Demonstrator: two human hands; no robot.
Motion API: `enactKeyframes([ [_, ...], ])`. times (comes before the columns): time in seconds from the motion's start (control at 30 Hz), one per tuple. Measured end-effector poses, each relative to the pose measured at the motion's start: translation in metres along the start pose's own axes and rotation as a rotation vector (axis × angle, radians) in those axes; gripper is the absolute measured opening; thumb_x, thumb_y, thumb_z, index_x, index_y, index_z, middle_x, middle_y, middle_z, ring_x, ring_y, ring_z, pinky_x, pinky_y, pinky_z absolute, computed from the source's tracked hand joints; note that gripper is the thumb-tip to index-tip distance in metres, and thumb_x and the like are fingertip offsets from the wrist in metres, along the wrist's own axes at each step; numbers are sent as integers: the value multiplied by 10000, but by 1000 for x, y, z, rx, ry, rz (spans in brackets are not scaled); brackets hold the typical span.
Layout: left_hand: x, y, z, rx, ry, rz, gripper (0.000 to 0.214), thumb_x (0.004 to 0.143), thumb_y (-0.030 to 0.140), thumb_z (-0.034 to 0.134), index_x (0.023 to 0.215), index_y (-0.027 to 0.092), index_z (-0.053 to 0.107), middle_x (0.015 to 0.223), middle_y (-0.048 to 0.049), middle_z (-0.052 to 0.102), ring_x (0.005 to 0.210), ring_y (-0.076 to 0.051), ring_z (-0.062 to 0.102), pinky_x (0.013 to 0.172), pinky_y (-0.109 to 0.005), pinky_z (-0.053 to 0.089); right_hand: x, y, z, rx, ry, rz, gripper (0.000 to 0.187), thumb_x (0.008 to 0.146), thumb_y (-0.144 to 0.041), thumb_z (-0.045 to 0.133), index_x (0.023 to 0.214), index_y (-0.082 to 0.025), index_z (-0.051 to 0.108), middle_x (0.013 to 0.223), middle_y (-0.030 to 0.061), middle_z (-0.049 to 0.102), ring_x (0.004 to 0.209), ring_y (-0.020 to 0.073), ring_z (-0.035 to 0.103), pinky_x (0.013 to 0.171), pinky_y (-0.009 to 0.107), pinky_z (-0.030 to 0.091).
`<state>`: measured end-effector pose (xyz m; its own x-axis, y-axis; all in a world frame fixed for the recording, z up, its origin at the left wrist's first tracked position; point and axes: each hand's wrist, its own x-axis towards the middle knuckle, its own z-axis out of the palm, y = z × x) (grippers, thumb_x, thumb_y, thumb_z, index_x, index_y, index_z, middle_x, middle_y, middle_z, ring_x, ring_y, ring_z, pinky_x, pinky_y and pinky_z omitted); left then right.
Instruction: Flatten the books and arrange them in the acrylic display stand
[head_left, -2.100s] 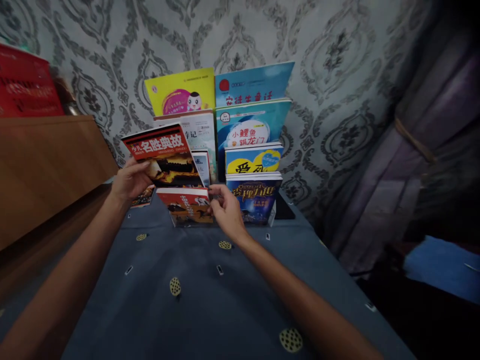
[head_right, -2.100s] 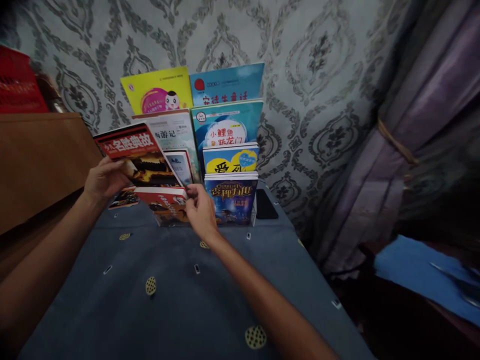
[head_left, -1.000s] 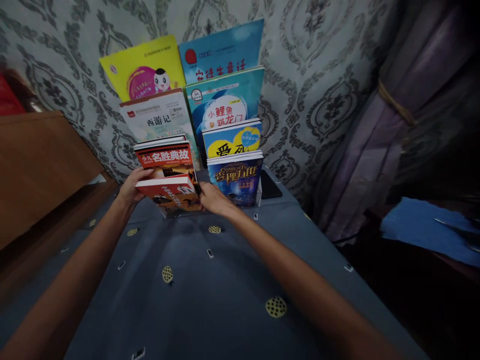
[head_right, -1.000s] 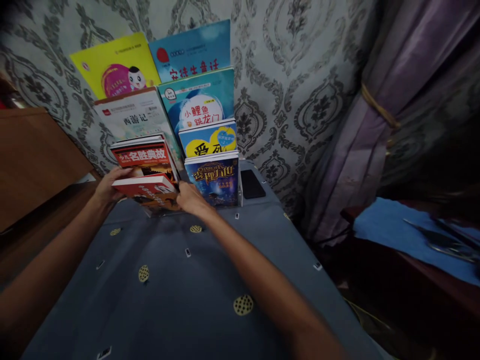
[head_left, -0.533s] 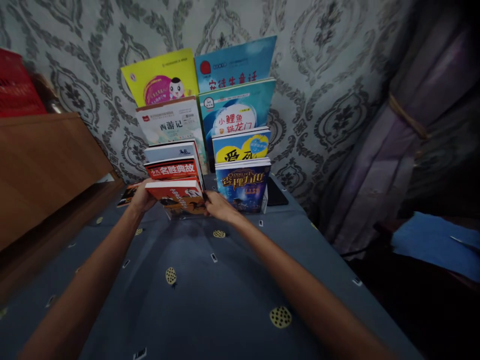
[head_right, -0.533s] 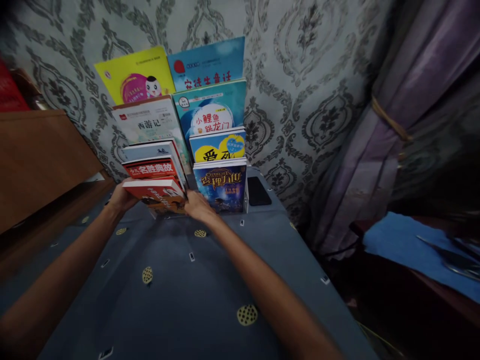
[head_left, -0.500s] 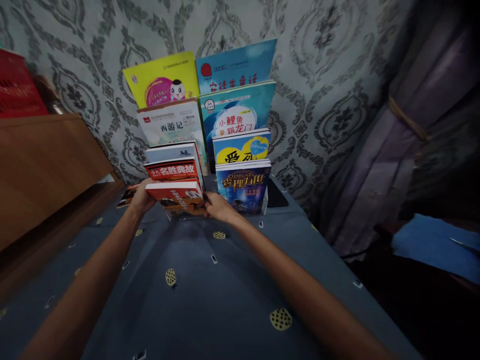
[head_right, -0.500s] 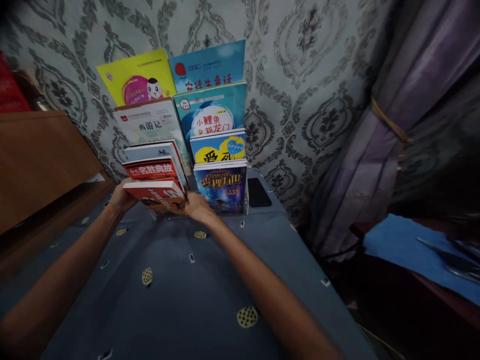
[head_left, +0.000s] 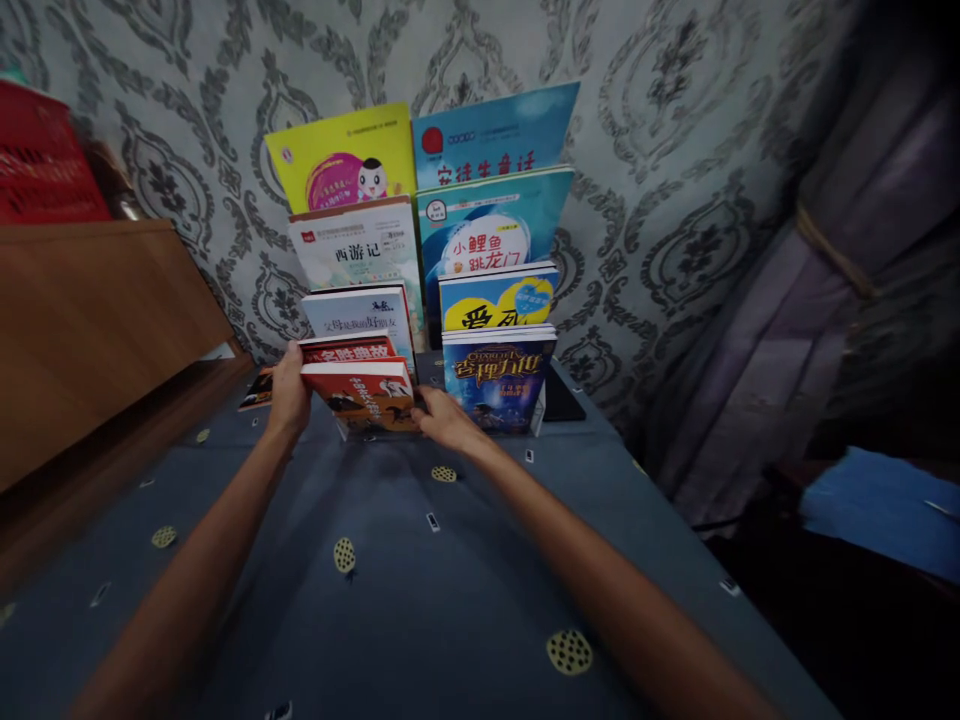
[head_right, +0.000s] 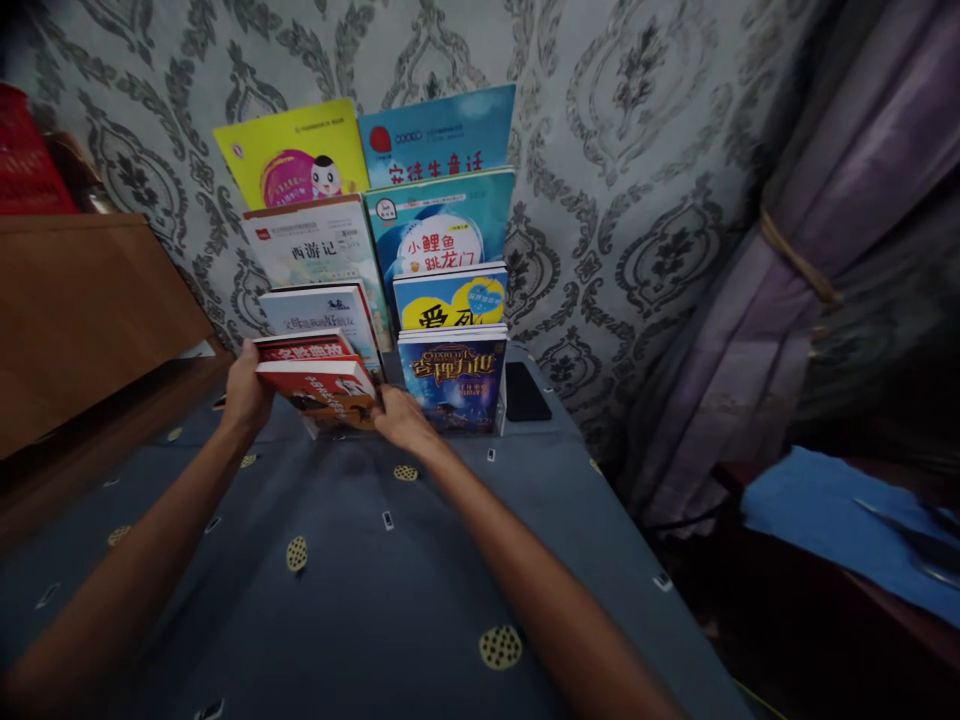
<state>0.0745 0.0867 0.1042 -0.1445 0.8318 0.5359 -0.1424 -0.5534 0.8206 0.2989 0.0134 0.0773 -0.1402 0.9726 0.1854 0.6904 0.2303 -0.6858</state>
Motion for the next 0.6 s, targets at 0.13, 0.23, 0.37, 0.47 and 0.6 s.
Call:
enactKeyframes([
  [0.13,0,-2,-3,51,2,153,453,853,632,638,923,189,707,959,-15,737,984,-168,681,869,-223,538,0,-3,1,-33,12,-11,344,909,-122,538,1241,-140,625,1243,130,713,1136,234,654,943,316,489],
  [0.23,5,1,-3,14,-61,101,428,827,615,682,824,187,672,843,-9,724,909,-179,699,797,-231,562,0,-3,0,-57,13,-8,330,903,-125,551,1219,-143,644,1205,132,729,1113,239,666,920,301,488],
  [0.37,16,6,1,-54,-137,-68,348,822,506,726,883,165,700,889,-51,760,977,-237,719,829,-298,594,0,-2,-3,-97,9,24,300,922,-153,537,1197,-149,655,1177,133,738,1098,248,672,892,305,483],
  [0.47,21,6,-2,-98,-215,-241,286,843,396,698,957,135,723,984,-91,777,1018,-266,722,872,-345,601,1,-2,-3,-127,-9,54,264,938,-168,516,1147,-118,670,1169,173,732,1094,269,677,874,315,478],
  [0.6,19,5,-13,-117,-188,-423,201,866,300,625,922,138,730,919,-77,786,935,-242,746,826,-324,617,-1,-3,-3,-146,-17,66,250,949,-176,505,1131,-114,664,1185,190,721,1113,274,670,867,312,468],
])
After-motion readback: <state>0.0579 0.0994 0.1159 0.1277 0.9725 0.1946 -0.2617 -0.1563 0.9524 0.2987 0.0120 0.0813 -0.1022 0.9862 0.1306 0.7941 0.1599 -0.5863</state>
